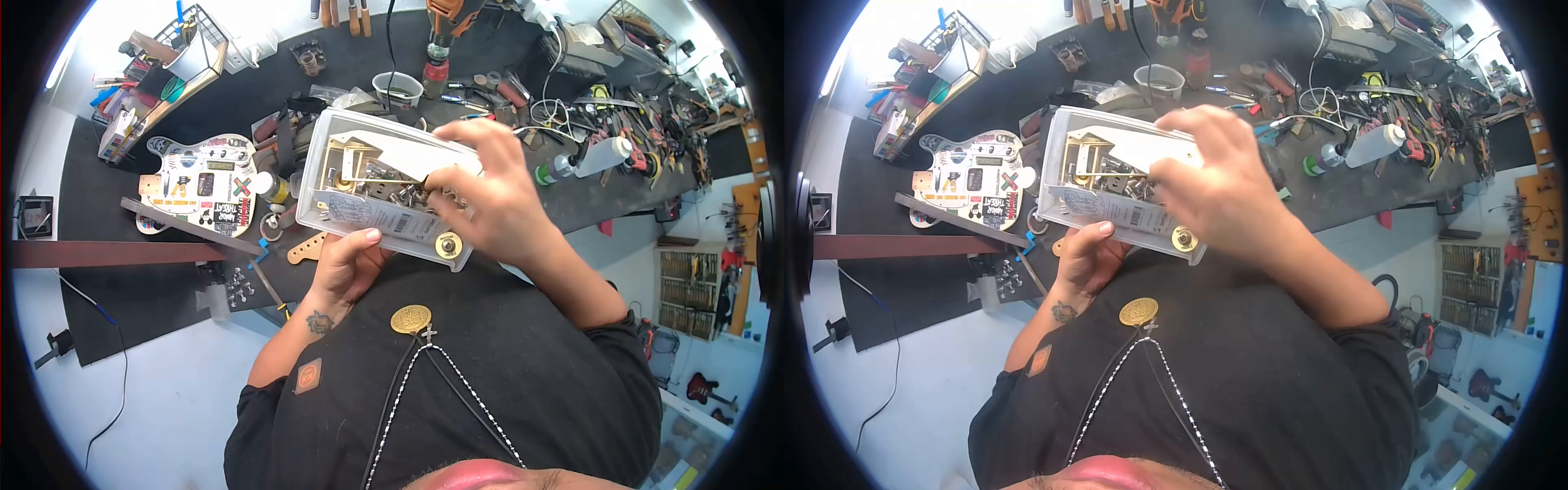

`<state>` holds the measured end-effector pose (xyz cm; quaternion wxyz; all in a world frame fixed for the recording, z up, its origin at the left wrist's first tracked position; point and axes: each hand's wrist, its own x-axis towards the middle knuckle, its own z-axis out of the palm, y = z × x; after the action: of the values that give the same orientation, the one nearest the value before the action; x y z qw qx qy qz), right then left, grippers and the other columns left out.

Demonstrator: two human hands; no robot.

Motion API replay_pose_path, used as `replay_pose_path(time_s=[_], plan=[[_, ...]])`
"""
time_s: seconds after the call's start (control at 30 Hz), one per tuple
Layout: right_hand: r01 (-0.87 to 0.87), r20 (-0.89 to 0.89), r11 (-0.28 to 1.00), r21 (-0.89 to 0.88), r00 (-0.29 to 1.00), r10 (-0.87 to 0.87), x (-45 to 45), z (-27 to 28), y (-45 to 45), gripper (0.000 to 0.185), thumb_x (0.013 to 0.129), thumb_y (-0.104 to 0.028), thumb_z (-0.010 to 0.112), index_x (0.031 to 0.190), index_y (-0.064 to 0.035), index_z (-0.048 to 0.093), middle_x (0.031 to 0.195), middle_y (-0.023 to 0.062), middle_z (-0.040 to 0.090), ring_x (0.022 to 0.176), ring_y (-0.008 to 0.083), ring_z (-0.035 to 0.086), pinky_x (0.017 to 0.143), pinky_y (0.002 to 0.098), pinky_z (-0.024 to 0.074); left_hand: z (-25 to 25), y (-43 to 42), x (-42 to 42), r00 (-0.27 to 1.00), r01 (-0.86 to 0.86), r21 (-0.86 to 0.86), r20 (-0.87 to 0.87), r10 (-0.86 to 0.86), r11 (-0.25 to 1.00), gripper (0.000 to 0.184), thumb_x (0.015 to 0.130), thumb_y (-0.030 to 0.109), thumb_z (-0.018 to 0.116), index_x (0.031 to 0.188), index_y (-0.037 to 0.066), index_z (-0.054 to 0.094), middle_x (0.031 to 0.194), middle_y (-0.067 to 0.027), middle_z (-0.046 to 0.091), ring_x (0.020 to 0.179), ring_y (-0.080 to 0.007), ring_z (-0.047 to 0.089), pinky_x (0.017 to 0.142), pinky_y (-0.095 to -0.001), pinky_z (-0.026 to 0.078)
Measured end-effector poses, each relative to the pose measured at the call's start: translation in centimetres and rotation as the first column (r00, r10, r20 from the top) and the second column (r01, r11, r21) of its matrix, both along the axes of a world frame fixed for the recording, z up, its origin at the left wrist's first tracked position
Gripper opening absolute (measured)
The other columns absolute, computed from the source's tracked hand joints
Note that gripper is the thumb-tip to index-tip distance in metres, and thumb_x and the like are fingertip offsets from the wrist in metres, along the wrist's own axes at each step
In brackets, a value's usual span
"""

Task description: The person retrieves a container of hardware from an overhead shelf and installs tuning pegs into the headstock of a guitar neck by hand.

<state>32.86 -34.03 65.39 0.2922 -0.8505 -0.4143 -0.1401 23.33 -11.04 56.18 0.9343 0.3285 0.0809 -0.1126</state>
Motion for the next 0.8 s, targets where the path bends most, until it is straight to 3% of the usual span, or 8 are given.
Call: replay_pose_path(time_s=[0.07, 0.17, 0.33, 0.43, 0.57, 0.6, 0.7, 0.8], plan=[[-0.027, -0.056, 0.995, -0.091, 0.998, 0.022, -1.3, -0.3, 0.6, 0.024, 0.075, -0.015, 0.089, 0.094, -0.0103, 0.076, 0.153, 0.0113, 0.055, 0.145, 0.0398, 0.042, 0.116, 0.0552, 0.0328, -0.6, 0.2, 0.2, 1.000, 0.001, -0.066, -0.003, -0.001, 0.998, 0.067, 0.093, 0.003, 0.070, 0.155, 0.002, 0.042, 0.146, -0.0185, 0.060, 0.136, -0.0341, 0.061, 0.115, -0.0538, 0.052], [0.013, -0.056, 0.992, -0.122, 0.998, -0.020, -1.4, -1.7, 0.9, 0.024, 0.074, -0.017, 0.090, 0.093, -0.0103, 0.077, 0.154, 0.0104, 0.056, 0.147, 0.0395, 0.041, 0.116, 0.0542, 0.0328, -0.8, 0.2, 0.4, 1.000, 0.001, -0.044, -0.013, -0.002, 0.999, 0.065, 0.095, 0.001, 0.067, 0.155, 0.002, 0.042, 0.147, -0.0185, 0.060, 0.134, -0.0335, 0.062, 0.114, -0.0528, 0.054], [0.000, -0.254, 0.993, 0.121, 0.967, 0.031, 0.3, -1.0, 0.8, 0.011, 0.083, -0.010, 0.082, 0.090, -0.0062, 0.074, 0.152, 0.0137, 0.059, 0.148, 0.0419, 0.040, 0.123, 0.0561, 0.0292, -1.2, 0.3, 0.9, 0.995, 0.007, -0.032, -0.097, -0.010, 0.999, 0.060, 0.097, 0.001, 0.063, 0.154, 0.000, 0.043, 0.144, -0.0195, 0.061, 0.130, -0.0320, 0.066, 0.110, -0.0495, 0.060], [0.042, -0.178, 0.992, 0.121, 0.984, -0.020, 2.7, 0.4, 0.2, 0.012, 0.087, -0.012, 0.081, 0.093, -0.0043, 0.074, 0.151, 0.0145, 0.060, 0.146, 0.0389, 0.045, 0.122, 0.0518, 0.0317, -1.5, 0.6, 1.5, 0.991, 0.027, -0.054, -0.132, -0.034, 0.998, 0.060, 0.097, 0.002, 0.063, 0.153, -0.001, 0.042, 0.144, -0.0194, 0.062, 0.129, -0.0314, 0.068, 0.108, -0.0477, 0.062], [0.114, -0.158, 0.966, 0.234, 0.984, -0.077, 4.4, 0.0, 1.1, 0.010, 0.090, -0.014, 0.079, 0.092, -0.0049, 0.075, 0.139, 0.0116, 0.069, 0.138, 0.0368, 0.052, 0.114, 0.0482, 0.0423, -1.8, 0.6, 1.8, 0.993, 0.035, -0.063, -0.111, -0.042, 0.997, 0.062, 0.097, 0.003, 0.064, 0.154, -0.001, 0.041, 0.145, -0.0190, 0.062, 0.129, -0.0312, 0.068, 0.108, -0.0478, 0.062], [0.138, -0.166, 0.945, 0.297, 0.982, -0.091, 4.6, -0.7, 1.5, 0.010, 0.089, -0.012, 0.081, 0.091, -0.0046, 0.074, 0.129, 0.0097, 0.073, 0.131, 0.0347, 0.057, 0.109, 0.0463, 0.0462, -1.8, 0.5, 1.8, 0.994, 0.031, -0.061, -0.105, -0.037, 0.998, 0.062, 0.097, 0.003, 0.064, 0.154, -0.001, 0.041, 0.145, -0.0189, 0.062, 0.129, -0.0311, 0.068, 0.108, -0.0479, 0.062], [0.076, -0.005, 0.940, 0.333, 0.997, -0.079, 4.7, -2.3, 2.5, 0.011, 0.086, -0.008, 0.083, 0.091, -0.0053, 0.074, 0.121, 0.0074, 0.073, 0.124, 0.0335, 0.059, 0.106, 0.0471, 0.0466, -1.9, 0.5, 1.8, 0.994, 0.018, -0.092, -0.107, -0.028, 0.996, 0.063, 0.097, 0.004, 0.065, 0.155, 0.000, 0.041, 0.145, -0.0182, 0.062, 0.130, -0.0315, 0.067, 0.109, -0.0494, 0.061], [-0.033, 0.105, 0.984, 0.176, 0.994, 0.015, 4.6, -3.6, 2.7, 0.017, 0.080, -0.006, 0.086, 0.092, -0.0076, 0.074, 0.118, 0.0061, 0.073, 0.122, 0.0336, 0.060, 0.104, 0.0460, 0.0471, -2.0, 0.6, 1.8, 0.994, 0.011, -0.107, -0.105, -0.022, 0.994, 0.064, 0.097, 0.004, 0.065, 0.156, 0.001, 0.040, 0.145, -0.0173, 0.062, 0.133, -0.0317, 0.065, 0.110, -0.0509, 0.060]])
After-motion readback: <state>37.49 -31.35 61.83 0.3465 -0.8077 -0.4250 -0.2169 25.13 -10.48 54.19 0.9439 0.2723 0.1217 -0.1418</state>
